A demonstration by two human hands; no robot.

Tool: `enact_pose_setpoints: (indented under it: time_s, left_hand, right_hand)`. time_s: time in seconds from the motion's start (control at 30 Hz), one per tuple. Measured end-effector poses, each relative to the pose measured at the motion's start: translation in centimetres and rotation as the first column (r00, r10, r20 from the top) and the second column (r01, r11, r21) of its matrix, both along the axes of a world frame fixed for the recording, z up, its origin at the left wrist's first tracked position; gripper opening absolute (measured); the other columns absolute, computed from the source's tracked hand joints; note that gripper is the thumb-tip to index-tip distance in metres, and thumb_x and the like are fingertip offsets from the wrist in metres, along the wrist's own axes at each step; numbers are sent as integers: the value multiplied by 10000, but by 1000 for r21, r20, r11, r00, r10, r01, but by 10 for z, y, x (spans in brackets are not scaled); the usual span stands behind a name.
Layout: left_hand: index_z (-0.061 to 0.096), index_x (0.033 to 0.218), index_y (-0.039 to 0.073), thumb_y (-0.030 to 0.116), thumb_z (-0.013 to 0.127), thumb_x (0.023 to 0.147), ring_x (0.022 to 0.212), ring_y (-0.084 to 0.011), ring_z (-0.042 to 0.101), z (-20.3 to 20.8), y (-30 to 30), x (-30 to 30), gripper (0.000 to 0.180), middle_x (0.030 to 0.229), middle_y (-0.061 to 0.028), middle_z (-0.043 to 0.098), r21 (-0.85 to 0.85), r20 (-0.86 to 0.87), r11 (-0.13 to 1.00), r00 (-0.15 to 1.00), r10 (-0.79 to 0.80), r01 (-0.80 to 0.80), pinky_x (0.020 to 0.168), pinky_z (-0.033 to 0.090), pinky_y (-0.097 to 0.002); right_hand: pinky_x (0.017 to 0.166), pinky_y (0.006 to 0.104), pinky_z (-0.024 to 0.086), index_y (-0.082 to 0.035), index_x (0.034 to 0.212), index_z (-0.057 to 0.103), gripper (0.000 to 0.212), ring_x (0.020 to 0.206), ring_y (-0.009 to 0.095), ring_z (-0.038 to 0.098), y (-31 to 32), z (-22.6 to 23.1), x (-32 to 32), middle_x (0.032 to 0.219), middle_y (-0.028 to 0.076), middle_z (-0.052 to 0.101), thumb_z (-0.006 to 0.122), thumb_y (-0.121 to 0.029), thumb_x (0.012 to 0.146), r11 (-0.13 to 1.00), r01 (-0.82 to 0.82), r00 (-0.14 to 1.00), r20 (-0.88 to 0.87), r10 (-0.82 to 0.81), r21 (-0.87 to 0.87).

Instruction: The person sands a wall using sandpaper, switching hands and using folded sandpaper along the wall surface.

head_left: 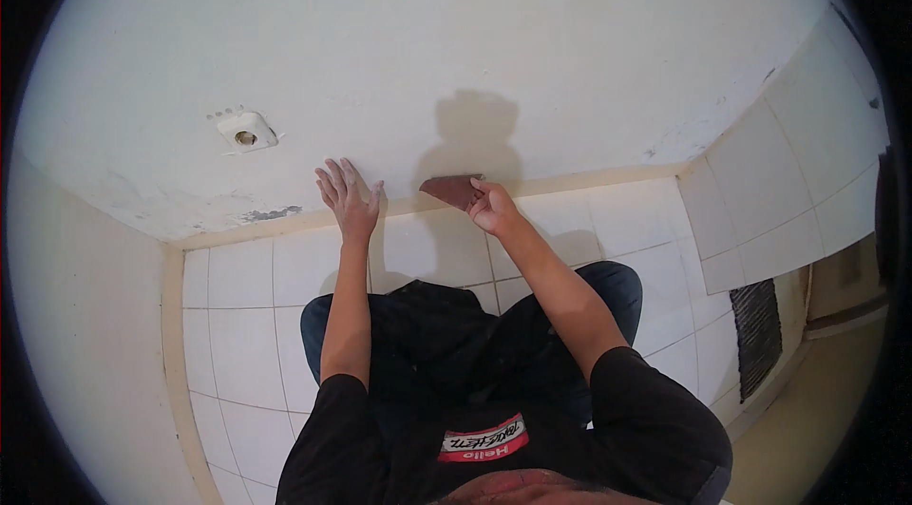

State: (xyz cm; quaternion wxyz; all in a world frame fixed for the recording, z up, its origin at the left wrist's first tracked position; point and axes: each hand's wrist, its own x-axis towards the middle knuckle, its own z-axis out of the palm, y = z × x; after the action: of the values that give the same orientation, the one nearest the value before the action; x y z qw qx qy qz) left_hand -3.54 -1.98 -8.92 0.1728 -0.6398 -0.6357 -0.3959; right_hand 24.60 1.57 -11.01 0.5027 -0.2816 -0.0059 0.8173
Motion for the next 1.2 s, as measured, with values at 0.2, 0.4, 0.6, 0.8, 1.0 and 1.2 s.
enact_pose_setpoints:
  time_s: [0.2, 0.4, 0.6, 0.8, 1.0, 1.2]
  left_hand:
    - [269, 1544, 40, 435, 684, 882, 1492, -467, 48, 0, -4, -3, 876, 1621, -232, 149, -15, -4, 1000, 1000, 13, -13, 1181, 114, -580]
    - [232, 1553, 34, 424, 702, 873, 1495, -462, 37, 2, -4, 2, 914, 1630, -220, 118, -20, -27, 1000, 1000, 2, -2, 1179, 121, -582]
    - [203, 1560, 27, 435, 708, 868, 1497, -459, 24, -1, -10, -5, 948, 1639, -212, 85, -45, -43, 999, 999, 13, -15, 1176, 120, -587]
    - [239, 1552, 35, 415, 706, 870, 1494, -463, 51, 4, -6, 8, 910, 1630, -220, 124, -40, -7, 999, 1000, -9, 9, 1181, 121, -581]
    - [216, 1555, 24, 435, 700, 870, 1493, -470, 34, -3, -9, -4, 934, 1630, -230, 106, -70, -22, 998, 1000, 4, -6, 1175, 116, -588]
    - [195, 1558, 18, 462, 694, 872, 1491, -476, 11, -6, -3, 0, 957, 1629, -241, 91, -76, -39, 997, 999, 1, -4, 1172, 109, -592]
  right_hand:
    - [1130, 472, 426, 84, 1248, 497, 344, 1209, 388, 578, -7, 25, -9, 1291, 248, 572, 518, -1, 915, 990, -141, 972, -192, 135, -20]
    - [1092, 451, 433, 57, 1337, 456, 451, 1279, 310, 549, -8, 27, -2, 1328, 208, 582, 514, -11, 895, 944, -265, 951, -109, 289, 197]
    - [1005, 365, 460, 28, 1312, 511, 421, 1230, 266, 592, -10, 29, -4, 1323, 157, 610, 471, 28, 893, 959, -266, 963, -10, 268, 99]
    - [980, 386, 460, -19, 1191, 554, 392, 1092, 253, 624, 1, 0, 9, 1232, 118, 629, 542, 39, 803, 980, -199, 980, -31, 198, -14]
    - [993, 473, 508, 20, 1240, 527, 492, 1126, 336, 626, -31, -5, -5, 1232, 167, 614, 510, 107, 756, 957, -290, 957, -1, 290, -21]
    - [1049, 484, 479, 36, 1277, 531, 555, 1149, 344, 621, -29, -14, -11, 1247, 184, 621, 491, 113, 728, 905, -423, 905, 83, 418, 48]
